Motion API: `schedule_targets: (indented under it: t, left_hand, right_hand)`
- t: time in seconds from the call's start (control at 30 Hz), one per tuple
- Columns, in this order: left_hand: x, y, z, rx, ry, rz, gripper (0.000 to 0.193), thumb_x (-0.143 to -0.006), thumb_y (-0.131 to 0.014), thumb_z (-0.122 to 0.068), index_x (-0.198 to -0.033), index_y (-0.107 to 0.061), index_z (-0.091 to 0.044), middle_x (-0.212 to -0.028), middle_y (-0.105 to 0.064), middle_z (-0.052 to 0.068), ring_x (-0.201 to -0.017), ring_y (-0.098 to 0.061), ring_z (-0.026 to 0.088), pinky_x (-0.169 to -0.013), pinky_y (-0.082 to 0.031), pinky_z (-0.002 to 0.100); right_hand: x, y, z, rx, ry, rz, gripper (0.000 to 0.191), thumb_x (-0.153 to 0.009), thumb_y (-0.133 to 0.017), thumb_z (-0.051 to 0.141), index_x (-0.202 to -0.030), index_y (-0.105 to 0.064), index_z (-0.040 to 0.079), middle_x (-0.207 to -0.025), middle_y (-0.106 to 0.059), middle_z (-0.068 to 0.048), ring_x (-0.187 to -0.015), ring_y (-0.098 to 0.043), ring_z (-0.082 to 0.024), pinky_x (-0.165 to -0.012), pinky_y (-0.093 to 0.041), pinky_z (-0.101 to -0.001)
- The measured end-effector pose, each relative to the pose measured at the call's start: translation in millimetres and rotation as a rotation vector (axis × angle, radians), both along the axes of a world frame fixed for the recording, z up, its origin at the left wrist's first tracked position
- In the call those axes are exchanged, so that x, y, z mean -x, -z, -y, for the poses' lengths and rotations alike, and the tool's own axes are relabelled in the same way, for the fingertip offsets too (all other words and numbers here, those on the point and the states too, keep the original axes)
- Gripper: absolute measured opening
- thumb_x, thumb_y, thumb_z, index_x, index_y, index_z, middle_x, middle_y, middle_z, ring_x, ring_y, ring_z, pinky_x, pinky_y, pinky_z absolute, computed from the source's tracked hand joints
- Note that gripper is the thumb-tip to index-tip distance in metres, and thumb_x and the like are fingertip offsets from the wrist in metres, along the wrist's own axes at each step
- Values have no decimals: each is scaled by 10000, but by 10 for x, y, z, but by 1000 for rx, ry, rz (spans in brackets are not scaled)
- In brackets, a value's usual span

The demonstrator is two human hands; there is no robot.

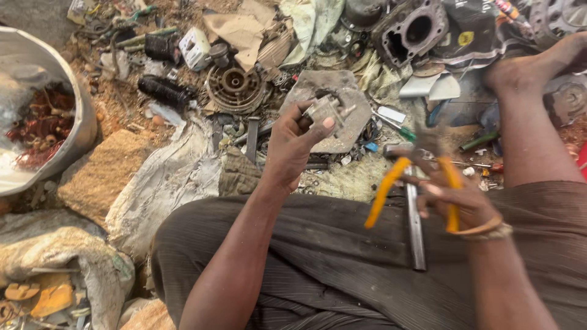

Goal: The person sits on the ground and uses pliers and a screwdriver to disassemble a small electronic component, likely a motor or solenoid. They remove wires and internal parts, placing them into a nearby metal bucket.

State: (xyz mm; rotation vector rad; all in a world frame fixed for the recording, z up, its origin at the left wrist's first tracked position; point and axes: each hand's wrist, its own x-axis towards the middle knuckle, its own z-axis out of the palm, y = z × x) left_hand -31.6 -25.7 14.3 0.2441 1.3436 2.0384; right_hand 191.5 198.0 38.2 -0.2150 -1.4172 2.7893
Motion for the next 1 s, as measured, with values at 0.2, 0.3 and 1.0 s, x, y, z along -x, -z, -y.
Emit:
schedule_targets:
  t: [0.2, 0.3, 1.0]
  left_hand:
    - [-76, -61, 10, 24, 40, 24, 523, -871, -808, -192, -1324, -593, -45, -1115, -723, 98, -1081, -684, 166, -973, -606, 356]
    - [-61, -22, 23, 113, 21, 8, 450, -912, -775, -208, -1297, -604, -51, -1089, -716, 82, -1045, -686, 157, -942, -611, 348]
    - [-61, 27, 5, 85, -35, -60, 489, -900, -788, -218, -1306, -588, -32, -1097, -718, 113, -1032, -694, 152, -912, -605, 324]
  right_hand:
    - [222, 47, 331, 223, 195, 170, 783, -905, -586, -14, -1611, -278, 128, -1574, -418, -222, -1238, -660, -307, -509, -522, -177]
    - [136, 131, 322, 23, 220, 219, 732, -911, -606, -23, -1589, -349, 81, -1485, -546, -212, -1114, -692, -260, -455, -490, -160]
    - [-154, 145, -25, -1248, -81, 755, 349, -815, -835, 359, -991, -836, 58, -678, -615, -132, -582, -494, -214, -530, -392, -385]
